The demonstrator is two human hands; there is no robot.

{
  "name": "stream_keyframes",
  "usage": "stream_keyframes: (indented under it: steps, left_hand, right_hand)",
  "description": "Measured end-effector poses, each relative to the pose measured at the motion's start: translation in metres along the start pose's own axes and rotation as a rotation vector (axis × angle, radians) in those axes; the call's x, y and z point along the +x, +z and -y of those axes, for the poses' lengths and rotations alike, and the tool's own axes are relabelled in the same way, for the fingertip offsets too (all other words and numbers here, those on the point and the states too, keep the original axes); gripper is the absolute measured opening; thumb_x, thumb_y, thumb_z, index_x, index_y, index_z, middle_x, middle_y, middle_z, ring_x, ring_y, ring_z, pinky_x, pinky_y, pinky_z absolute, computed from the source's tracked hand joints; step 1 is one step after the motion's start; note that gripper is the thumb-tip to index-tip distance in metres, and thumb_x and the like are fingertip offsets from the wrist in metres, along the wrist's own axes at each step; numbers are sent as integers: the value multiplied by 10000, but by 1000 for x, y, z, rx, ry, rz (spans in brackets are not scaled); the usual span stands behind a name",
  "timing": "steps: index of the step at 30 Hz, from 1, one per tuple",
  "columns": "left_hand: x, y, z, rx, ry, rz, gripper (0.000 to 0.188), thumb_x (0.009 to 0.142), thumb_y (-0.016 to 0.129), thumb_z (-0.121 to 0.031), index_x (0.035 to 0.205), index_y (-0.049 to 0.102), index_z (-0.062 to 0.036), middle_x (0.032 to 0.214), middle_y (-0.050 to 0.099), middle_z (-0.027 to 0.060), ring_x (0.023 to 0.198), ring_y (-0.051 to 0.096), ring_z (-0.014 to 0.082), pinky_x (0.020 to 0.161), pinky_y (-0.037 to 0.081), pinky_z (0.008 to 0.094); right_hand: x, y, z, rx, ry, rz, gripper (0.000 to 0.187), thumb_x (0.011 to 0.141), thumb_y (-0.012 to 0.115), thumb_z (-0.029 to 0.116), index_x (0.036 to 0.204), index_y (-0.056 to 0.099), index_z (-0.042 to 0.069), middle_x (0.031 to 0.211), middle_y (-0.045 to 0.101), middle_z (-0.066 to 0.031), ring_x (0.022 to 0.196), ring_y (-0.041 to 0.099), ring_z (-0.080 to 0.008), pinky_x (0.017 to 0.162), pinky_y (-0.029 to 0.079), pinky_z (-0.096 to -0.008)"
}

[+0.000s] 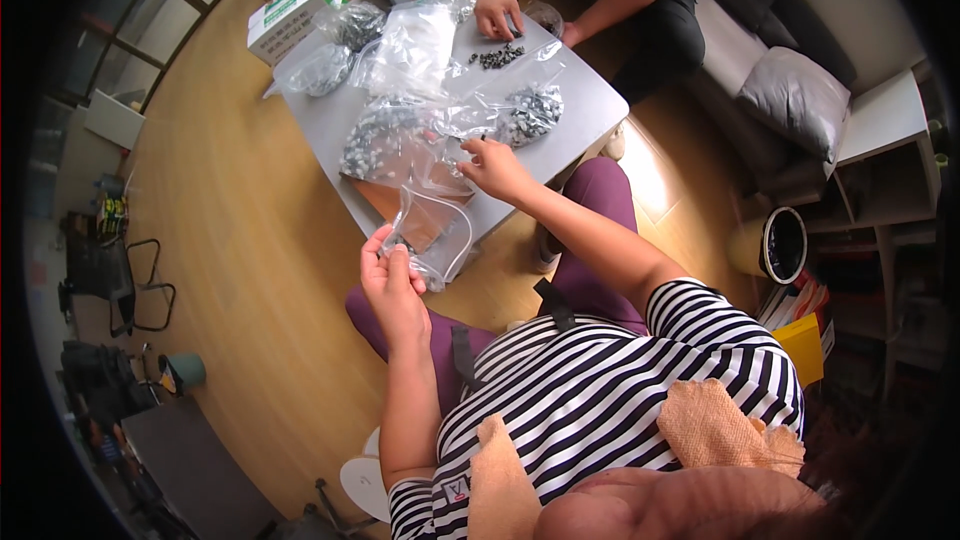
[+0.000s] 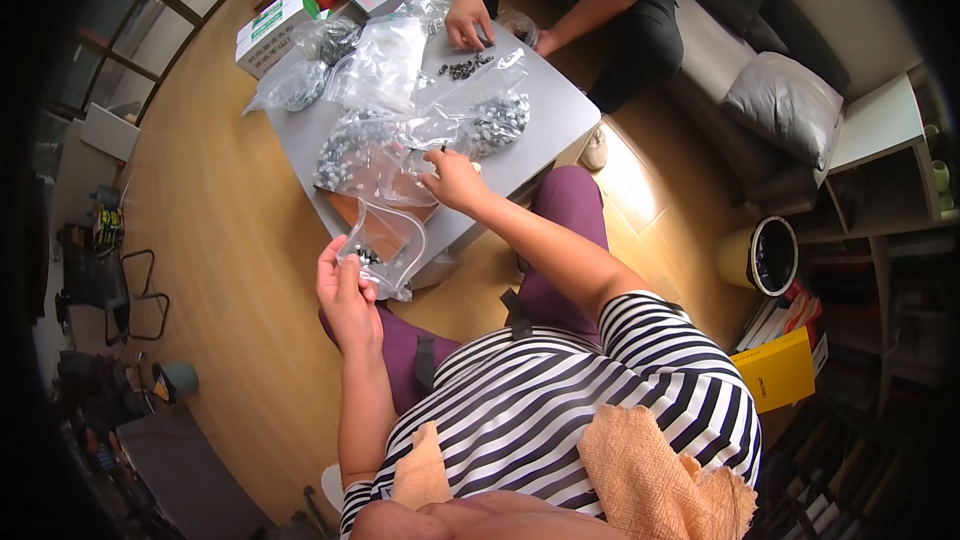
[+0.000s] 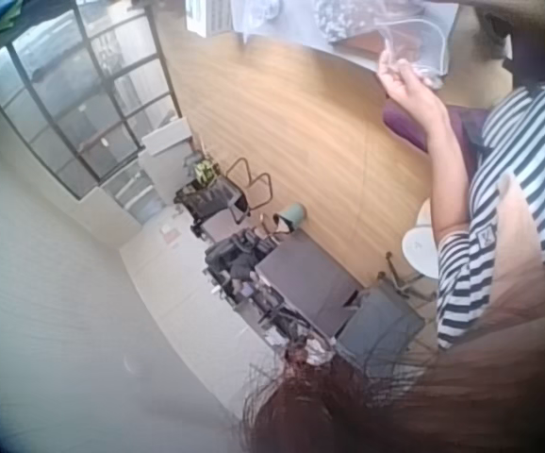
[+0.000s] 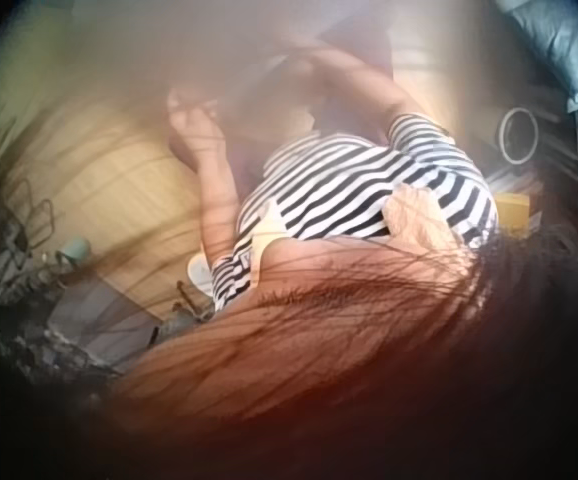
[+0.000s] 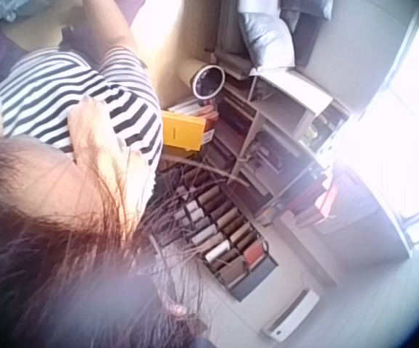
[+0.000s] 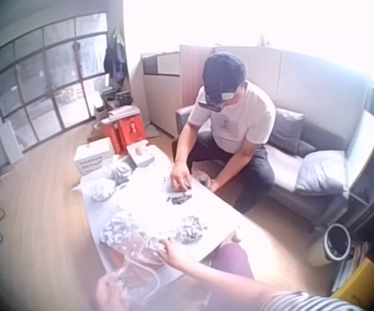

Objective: The person sorts small metal and plastic parts by picking them up from a table and placing them into different plastic bags.

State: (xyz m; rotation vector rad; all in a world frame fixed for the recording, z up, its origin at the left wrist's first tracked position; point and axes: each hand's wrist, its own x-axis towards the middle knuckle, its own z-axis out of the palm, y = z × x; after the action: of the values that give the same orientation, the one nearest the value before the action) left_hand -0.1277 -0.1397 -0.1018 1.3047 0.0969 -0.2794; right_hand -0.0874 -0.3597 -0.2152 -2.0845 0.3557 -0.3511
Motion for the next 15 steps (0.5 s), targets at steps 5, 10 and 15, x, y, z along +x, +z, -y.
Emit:
stream_keyframes:
  steps: [5,10,15]
  left_hand:
    - [-3,0,6,-29,-44,41,257,939,526,-39,1193,501,-1,734,485,-26,555,421,5,427,342,159]
    - [-3,6,8,-26,-79,66,253,942,529,-45,1189,499,1,735,483,-24,557,419,5,430,342,161]
    - [1,-2,11,-13,-90,62,265,938,530,-45,1196,493,-2,743,480,-21,558,415,11,430,342,160]
  right_hand:
    - [53,61,-6,-443,24,23,321,810,630,200,1023,618,-40,1041,646,-228,951,639,-378,842,517,-431]
    - [89,84,-33,-401,73,79,226,757,612,108,898,651,-64,953,660,-255,880,656,-403,777,535,-451]
    - [93,72,-30,-249,63,38,182,761,610,58,876,657,-75,897,675,-233,804,678,-351,716,528,-428]
